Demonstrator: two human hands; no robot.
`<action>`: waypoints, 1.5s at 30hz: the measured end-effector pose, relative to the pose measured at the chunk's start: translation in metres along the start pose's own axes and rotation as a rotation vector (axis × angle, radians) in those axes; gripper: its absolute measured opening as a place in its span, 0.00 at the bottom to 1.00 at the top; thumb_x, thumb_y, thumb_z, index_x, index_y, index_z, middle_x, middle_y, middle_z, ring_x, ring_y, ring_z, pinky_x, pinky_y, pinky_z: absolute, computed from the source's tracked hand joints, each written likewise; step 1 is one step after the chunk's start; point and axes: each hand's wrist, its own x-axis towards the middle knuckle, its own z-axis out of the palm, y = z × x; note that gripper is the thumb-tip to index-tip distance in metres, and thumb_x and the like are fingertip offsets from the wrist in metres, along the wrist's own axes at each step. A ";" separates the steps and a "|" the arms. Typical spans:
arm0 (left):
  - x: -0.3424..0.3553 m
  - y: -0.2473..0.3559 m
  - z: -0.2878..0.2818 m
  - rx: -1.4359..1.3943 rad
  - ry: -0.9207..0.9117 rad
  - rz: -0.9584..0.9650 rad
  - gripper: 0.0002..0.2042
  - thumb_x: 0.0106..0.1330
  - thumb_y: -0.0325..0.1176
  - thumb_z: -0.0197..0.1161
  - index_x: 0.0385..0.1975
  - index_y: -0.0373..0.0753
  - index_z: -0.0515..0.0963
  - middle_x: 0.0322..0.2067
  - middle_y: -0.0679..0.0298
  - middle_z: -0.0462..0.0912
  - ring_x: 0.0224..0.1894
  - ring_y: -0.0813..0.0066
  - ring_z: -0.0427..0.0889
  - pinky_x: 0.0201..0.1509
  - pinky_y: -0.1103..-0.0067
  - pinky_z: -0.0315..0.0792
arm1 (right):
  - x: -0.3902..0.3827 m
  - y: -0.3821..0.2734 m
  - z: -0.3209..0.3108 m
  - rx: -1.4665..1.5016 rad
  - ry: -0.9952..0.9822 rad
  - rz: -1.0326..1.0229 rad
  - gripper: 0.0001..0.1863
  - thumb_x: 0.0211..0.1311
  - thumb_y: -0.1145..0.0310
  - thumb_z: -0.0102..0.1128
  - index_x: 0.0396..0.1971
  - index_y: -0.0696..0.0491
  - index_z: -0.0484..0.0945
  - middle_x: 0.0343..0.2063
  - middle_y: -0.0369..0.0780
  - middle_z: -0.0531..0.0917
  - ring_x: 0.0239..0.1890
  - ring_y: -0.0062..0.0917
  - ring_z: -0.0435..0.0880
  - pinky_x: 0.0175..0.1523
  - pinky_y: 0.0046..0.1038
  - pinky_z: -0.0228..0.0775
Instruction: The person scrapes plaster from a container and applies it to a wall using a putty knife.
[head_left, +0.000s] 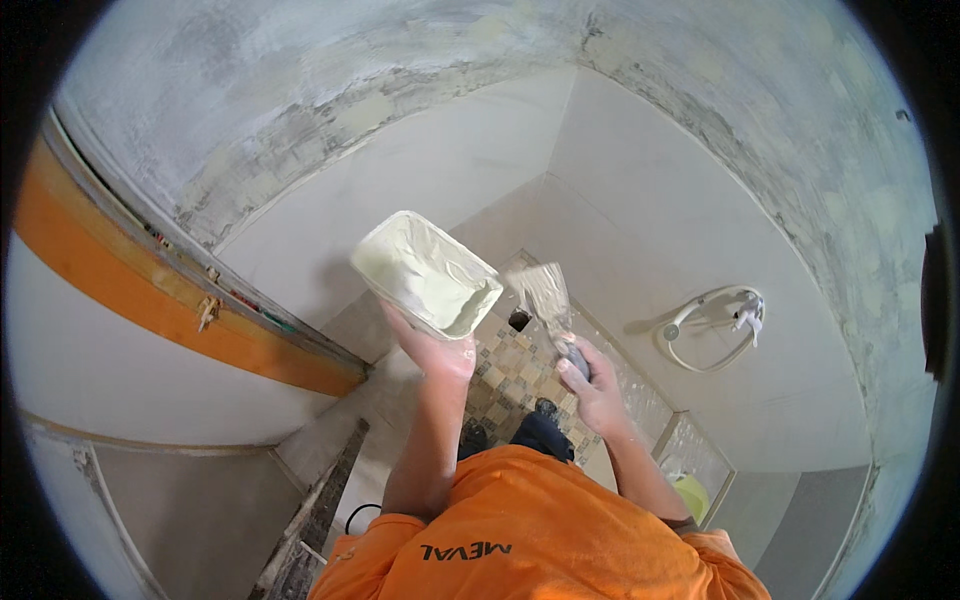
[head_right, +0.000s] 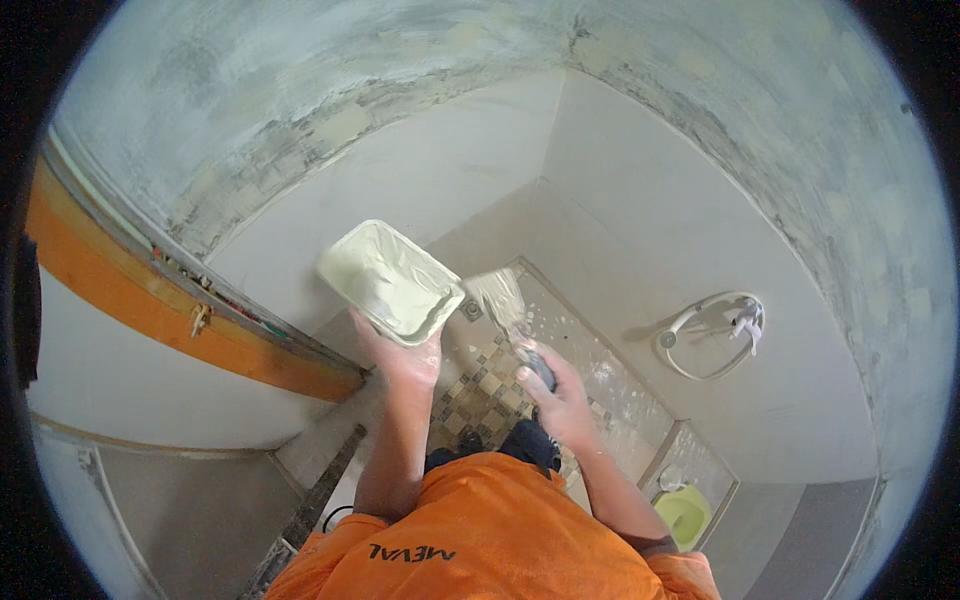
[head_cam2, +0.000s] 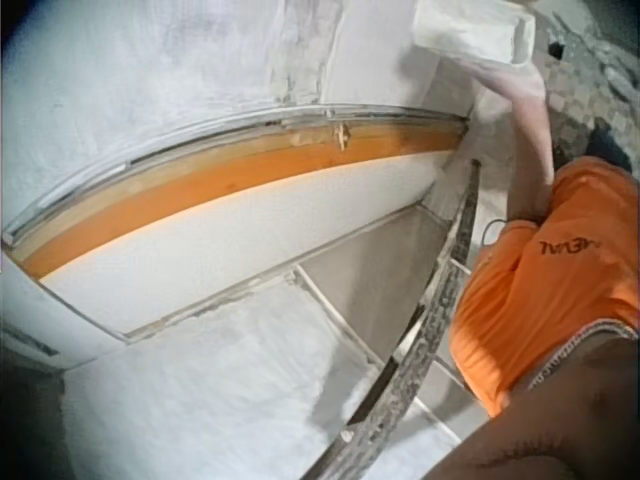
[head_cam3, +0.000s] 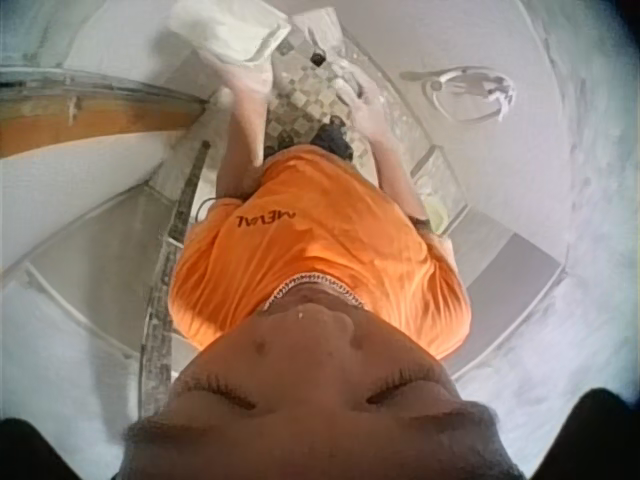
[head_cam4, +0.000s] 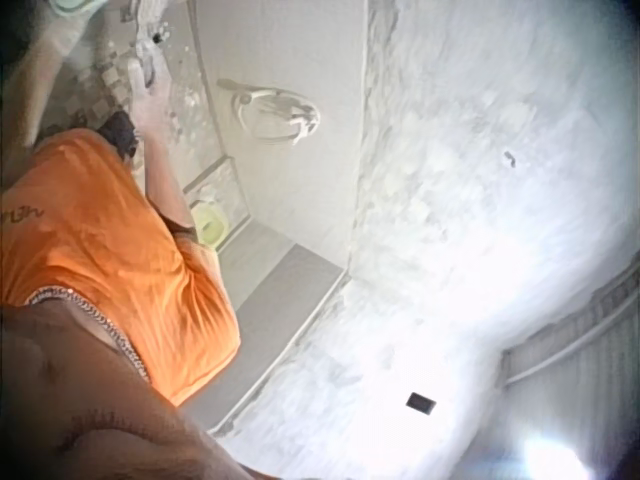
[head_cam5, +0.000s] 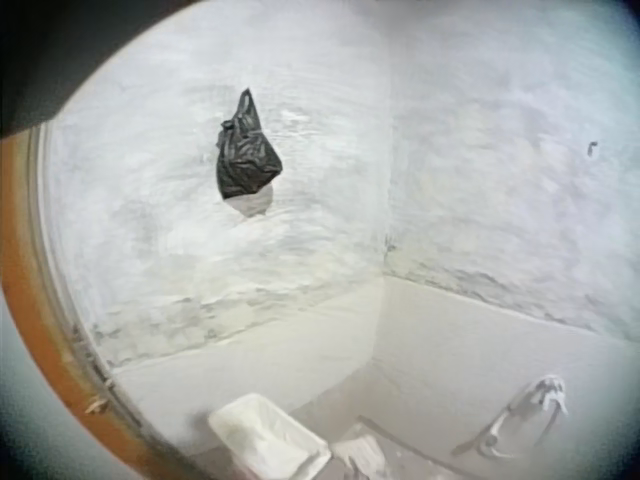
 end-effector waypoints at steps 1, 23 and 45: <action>-0.004 -0.006 0.003 -0.016 -0.012 -0.011 0.34 0.80 0.62 0.38 0.77 0.47 0.59 0.74 0.63 0.64 0.75 0.60 0.65 0.77 0.60 0.62 | 0.006 -0.003 0.008 -0.167 0.029 -0.179 0.18 0.74 0.65 0.59 0.57 0.58 0.76 0.42 0.45 0.82 0.37 0.31 0.82 0.40 0.32 0.74; -0.001 0.014 -0.017 0.066 0.040 0.157 0.36 0.81 0.63 0.35 0.80 0.46 0.50 0.77 0.60 0.57 0.78 0.59 0.58 0.79 0.59 0.59 | 0.002 0.014 0.016 -0.573 -0.074 -0.118 0.29 0.65 0.74 0.55 0.65 0.58 0.60 0.48 0.62 0.76 0.52 0.62 0.77 0.56 0.53 0.71; 0.001 0.032 -0.003 -0.014 0.080 0.168 0.35 0.82 0.62 0.34 0.78 0.42 0.53 0.75 0.57 0.61 0.75 0.57 0.65 0.78 0.60 0.63 | -0.005 0.059 0.030 -0.600 -0.108 -0.060 0.21 0.65 0.75 0.56 0.57 0.59 0.66 0.43 0.58 0.77 0.46 0.57 0.80 0.50 0.51 0.71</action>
